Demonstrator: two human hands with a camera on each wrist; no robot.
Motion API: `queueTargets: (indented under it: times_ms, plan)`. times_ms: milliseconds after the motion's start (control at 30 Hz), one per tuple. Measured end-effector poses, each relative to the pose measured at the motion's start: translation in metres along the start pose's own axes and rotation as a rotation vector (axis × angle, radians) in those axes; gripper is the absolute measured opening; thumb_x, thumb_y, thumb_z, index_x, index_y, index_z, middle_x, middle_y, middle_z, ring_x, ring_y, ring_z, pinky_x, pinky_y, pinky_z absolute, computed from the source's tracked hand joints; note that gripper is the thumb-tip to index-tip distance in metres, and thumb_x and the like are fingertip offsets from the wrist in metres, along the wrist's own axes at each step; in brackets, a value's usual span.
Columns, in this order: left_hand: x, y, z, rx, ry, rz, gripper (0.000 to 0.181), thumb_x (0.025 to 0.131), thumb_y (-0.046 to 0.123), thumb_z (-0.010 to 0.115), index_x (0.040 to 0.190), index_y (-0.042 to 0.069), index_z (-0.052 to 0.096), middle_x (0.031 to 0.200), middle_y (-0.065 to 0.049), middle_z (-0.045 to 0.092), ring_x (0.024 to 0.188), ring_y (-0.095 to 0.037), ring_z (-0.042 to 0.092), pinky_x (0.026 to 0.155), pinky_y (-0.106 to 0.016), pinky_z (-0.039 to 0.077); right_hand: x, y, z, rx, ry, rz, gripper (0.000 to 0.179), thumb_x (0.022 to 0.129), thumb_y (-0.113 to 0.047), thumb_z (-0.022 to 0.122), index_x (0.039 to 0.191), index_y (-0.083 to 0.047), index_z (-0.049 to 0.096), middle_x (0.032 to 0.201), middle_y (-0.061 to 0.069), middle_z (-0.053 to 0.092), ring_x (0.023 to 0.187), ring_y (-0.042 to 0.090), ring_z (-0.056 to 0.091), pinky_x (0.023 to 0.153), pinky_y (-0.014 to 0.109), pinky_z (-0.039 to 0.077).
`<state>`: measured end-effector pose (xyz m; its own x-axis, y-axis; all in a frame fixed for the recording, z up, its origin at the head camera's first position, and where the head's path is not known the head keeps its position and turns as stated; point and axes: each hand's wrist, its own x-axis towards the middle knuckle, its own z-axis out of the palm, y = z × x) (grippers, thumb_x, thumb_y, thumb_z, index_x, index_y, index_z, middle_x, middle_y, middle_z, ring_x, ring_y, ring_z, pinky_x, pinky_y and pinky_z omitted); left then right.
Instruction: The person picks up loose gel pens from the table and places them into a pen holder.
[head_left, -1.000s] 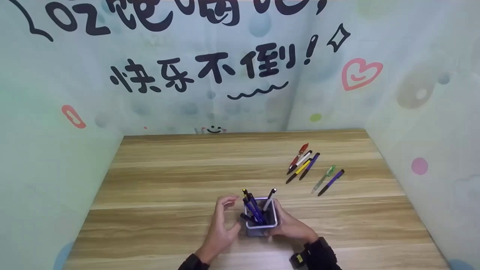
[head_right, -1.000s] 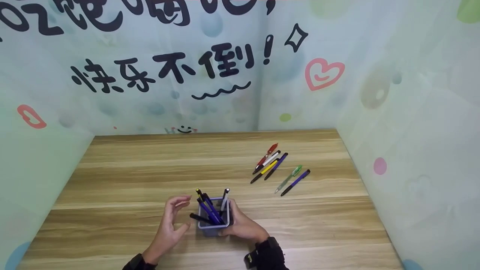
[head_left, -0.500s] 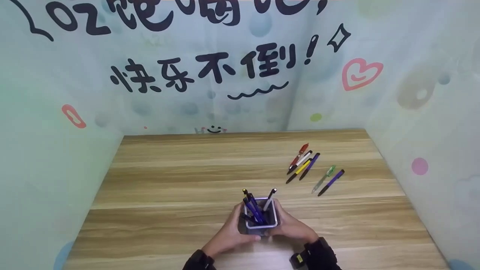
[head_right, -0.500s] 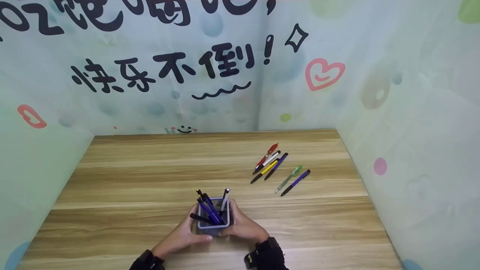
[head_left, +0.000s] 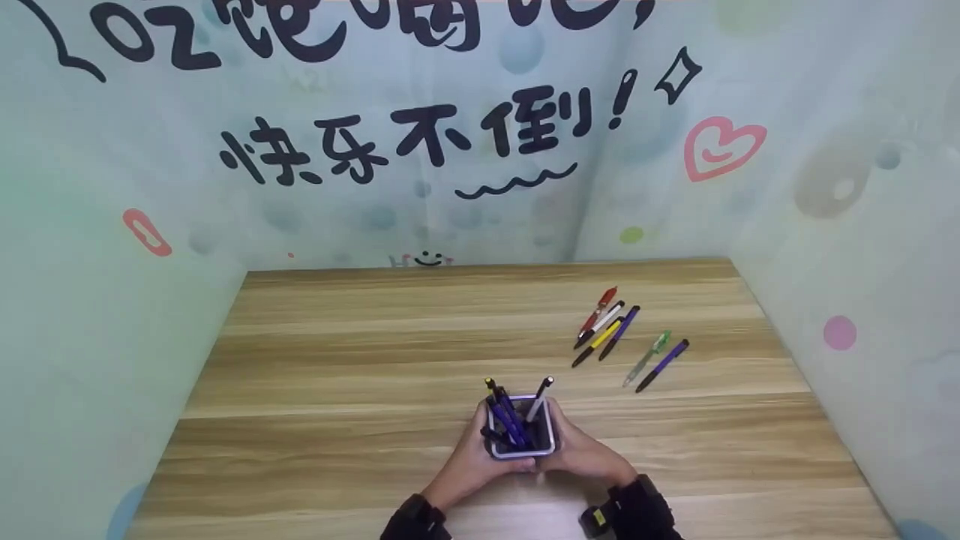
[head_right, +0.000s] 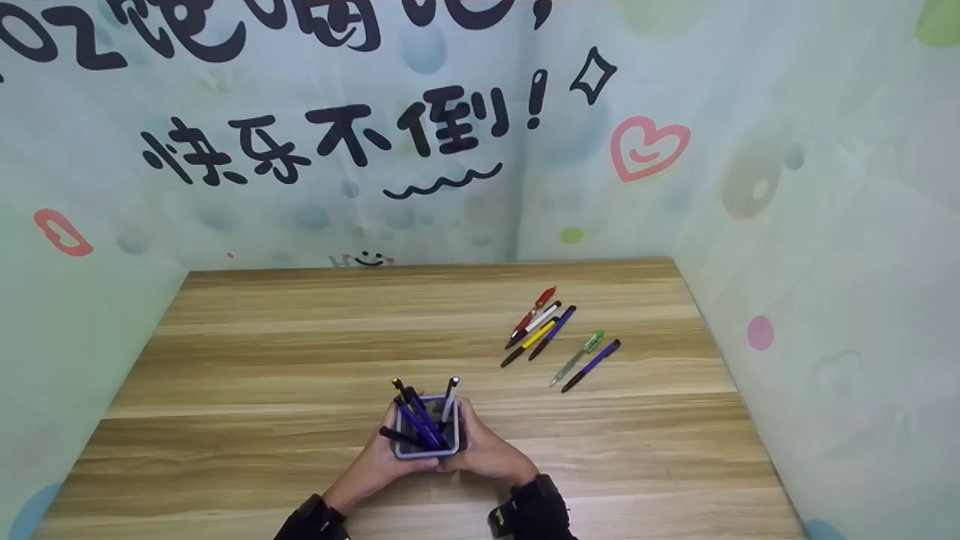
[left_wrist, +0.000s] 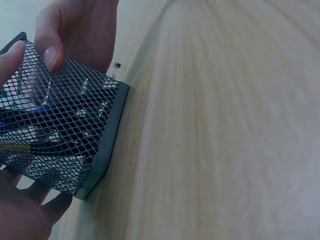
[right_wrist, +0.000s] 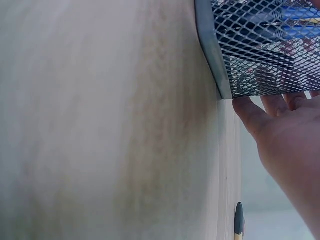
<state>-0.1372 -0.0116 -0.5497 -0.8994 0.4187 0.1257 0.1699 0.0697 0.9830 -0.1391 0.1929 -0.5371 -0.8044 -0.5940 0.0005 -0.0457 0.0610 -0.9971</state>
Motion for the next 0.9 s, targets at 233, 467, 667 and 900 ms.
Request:
queueTargets:
  times_ms: [233, 467, 667, 900]
  plan:
    - [-0.002, 0.03, -0.005, -0.017, -0.021, -0.004, 0.088, 0.063, 0.013, 0.084, 0.135, 0.002, 0.034, 0.133, -0.01, 0.052, 0.124, -0.024, 0.047, 0.109, -0.035, 0.032, -0.001, -0.001, 0.001, 0.028, -0.008, 0.009, 0.083, 0.071, 0.003, 0.071, 0.136, -0.007, 0.02, 0.129, 0.025, 0.044, 0.094, 0.022, 0.061, 0.082, 0.035, 0.053]
    - [0.0, 0.018, -0.004, 0.008, -0.019, 0.014, 0.088, 0.063, 0.014, 0.085, 0.135, 0.003, 0.034, 0.132, -0.009, 0.052, 0.122, -0.024, 0.048, 0.108, -0.032, 0.034, -0.001, 0.0, 0.001, 0.001, 0.007, 0.0, 0.084, 0.069, 0.003, 0.072, 0.135, -0.008, 0.023, 0.135, 0.019, 0.043, 0.118, 0.03, 0.049, 0.105, 0.035, 0.036]
    - [0.005, -0.001, -0.003, 0.052, -0.008, 0.03, 0.086, 0.062, 0.021, 0.086, 0.132, 0.011, 0.037, 0.13, -0.003, 0.053, 0.122, -0.019, 0.049, 0.109, -0.031, 0.033, -0.001, -0.002, 0.001, -0.049, 0.012, -0.012, 0.082, 0.071, -0.002, 0.073, 0.136, -0.008, 0.023, 0.129, 0.019, 0.047, 0.105, 0.025, 0.057, 0.097, 0.032, 0.044]
    - [0.005, -0.002, -0.005, 0.049, -0.034, 0.04, 0.091, 0.065, 0.025, 0.085, 0.136, 0.007, 0.031, 0.134, -0.011, 0.049, 0.125, -0.023, 0.045, 0.111, -0.038, 0.03, -0.009, -0.008, -0.004, -0.194, 0.039, 0.046, 0.084, 0.072, -0.007, 0.075, 0.14, -0.003, 0.026, 0.131, 0.017, 0.049, 0.119, 0.031, 0.048, 0.105, 0.039, 0.035]
